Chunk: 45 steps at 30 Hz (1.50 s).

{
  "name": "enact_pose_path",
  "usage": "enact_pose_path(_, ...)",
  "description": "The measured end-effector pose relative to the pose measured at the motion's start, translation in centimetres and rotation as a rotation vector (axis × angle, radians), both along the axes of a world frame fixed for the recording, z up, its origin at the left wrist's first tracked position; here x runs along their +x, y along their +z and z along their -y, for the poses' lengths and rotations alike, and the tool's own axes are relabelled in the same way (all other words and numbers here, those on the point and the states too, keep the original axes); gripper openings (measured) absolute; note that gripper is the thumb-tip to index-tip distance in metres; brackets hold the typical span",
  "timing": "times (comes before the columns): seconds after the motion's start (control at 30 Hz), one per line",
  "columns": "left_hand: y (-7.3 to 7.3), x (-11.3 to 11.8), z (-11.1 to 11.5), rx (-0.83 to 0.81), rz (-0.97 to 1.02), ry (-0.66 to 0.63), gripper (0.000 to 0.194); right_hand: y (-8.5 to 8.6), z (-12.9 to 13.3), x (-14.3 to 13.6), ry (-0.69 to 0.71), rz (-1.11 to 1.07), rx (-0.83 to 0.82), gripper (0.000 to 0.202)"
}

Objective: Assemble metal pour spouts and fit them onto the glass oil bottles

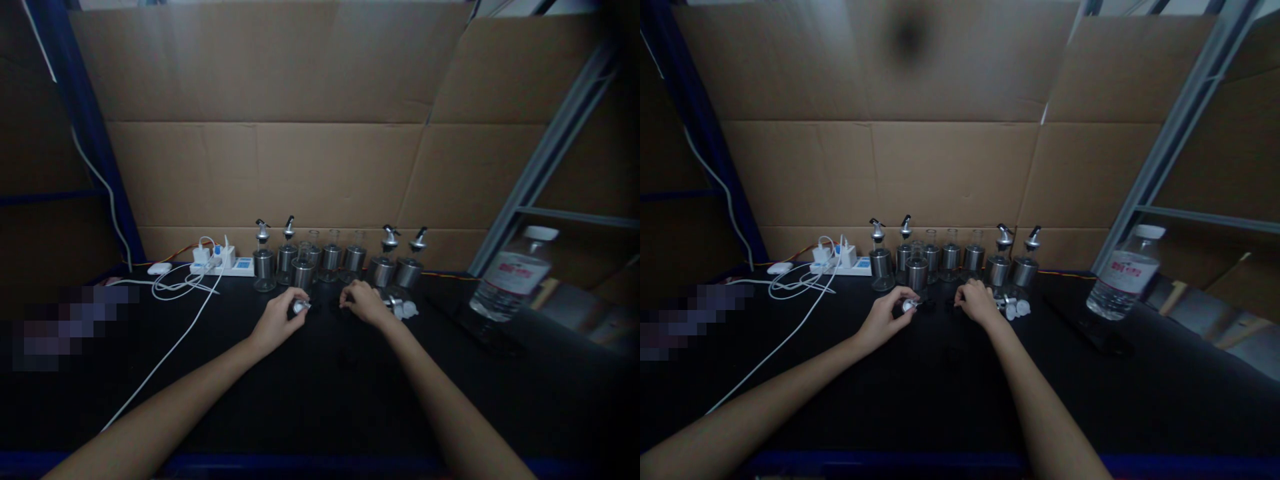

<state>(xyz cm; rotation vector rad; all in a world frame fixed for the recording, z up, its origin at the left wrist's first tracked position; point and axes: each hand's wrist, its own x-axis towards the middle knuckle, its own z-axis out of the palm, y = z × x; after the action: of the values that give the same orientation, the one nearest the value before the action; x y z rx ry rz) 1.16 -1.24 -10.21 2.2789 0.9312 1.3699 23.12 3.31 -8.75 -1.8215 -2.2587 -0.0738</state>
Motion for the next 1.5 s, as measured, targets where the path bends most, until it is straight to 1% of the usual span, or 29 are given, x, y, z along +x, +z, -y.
enact_pose_path(0.1, -0.1, 0.0, 0.0, -0.026, 0.046, 0.013, 0.019, 0.7, 0.2, 0.0, 0.055, -0.133, 0.084, 0.004)
enact_pose_path(0.17, -0.1, 0.0, -0.1, -0.035, 0.064, 0.013, 0.018, 1.5, 0.6, -0.3, 0.136, -0.319, 0.174, 0.005)
enact_pose_path(0.23, -0.1, 0.0, -0.1, -0.052, 0.082, 0.007, 0.018, 2.1, 1.1, -0.9, 0.226, -0.545, 0.208, 0.009)
enact_pose_path(0.3, -0.1, 0.0, -0.3, -0.075, 0.097, 0.000, 0.018, 2.4, 1.6, -1.8, 0.294, -0.772, 0.141, 0.012)
enact_pose_path(0.37, -0.2, -0.1, -0.4, -0.085, 0.107, 0.005, 0.019, 2.4, 2.0, -2.7, 0.346, -0.959, 0.010, 0.013)
enact_pose_path(0.47, -0.2, -0.2, -0.7, -0.057, 0.107, 0.029, 0.017, 1.9, 2.4, -3.7, 0.398, -1.140, -0.158, 0.015)
enact_pose_path(0.57, -0.2, -0.4, -0.9, -0.037, 0.101, 0.042, 0.013, 1.2, 2.6, -4.2, 0.438, -1.233, -0.256, 0.016)
enact_pose_path(0.67, -0.5, -0.4, -1.3, -0.064, 0.119, 0.032, 0.015, 0.7, 2.5, -4.5, 0.431, -1.312, -0.307, 0.016)
enact_pose_path(0.8, -1.1, -0.4, -1.6, -0.168, 0.168, -0.015, 0.022, 0.3, 2.5, -5.0, 0.417, -1.424, -0.376, 0.015)
enact_pose_path(0.9, -1.1, -0.3, -1.5, -0.242, 0.189, -0.059, 0.026, 0.2, 2.6, -5.5, 0.419, -1.505, -0.413, 0.016)
enact_pose_path(0.97, -0.9, -0.2, -1.4, -0.255, 0.187, -0.066, 0.028, 0.1, 2.7, -5.8, 0.427, -1.547, -0.415, 0.016)
enact_pose_path(1.1, -0.5, -0.2, -1.0, -0.237, 0.198, -0.033, 0.031, -0.2, 2.8, -6.4, 0.428, -1.562, -0.380, 0.015)
enact_pose_path(1.3, -0.5, 0.0, -0.7, -0.186, 0.169, 0.025, 0.033, -0.5, 3.0, -7.0, 0.351, -1.606, -0.294, 0.017)
enact_pose_path(1.5, -0.7, 0.0, -0.8, -0.133, 0.184, 0.077, 0.028, -0.1, 3.6, -7.3, 0.318, -1.673, -0.332, 0.017)
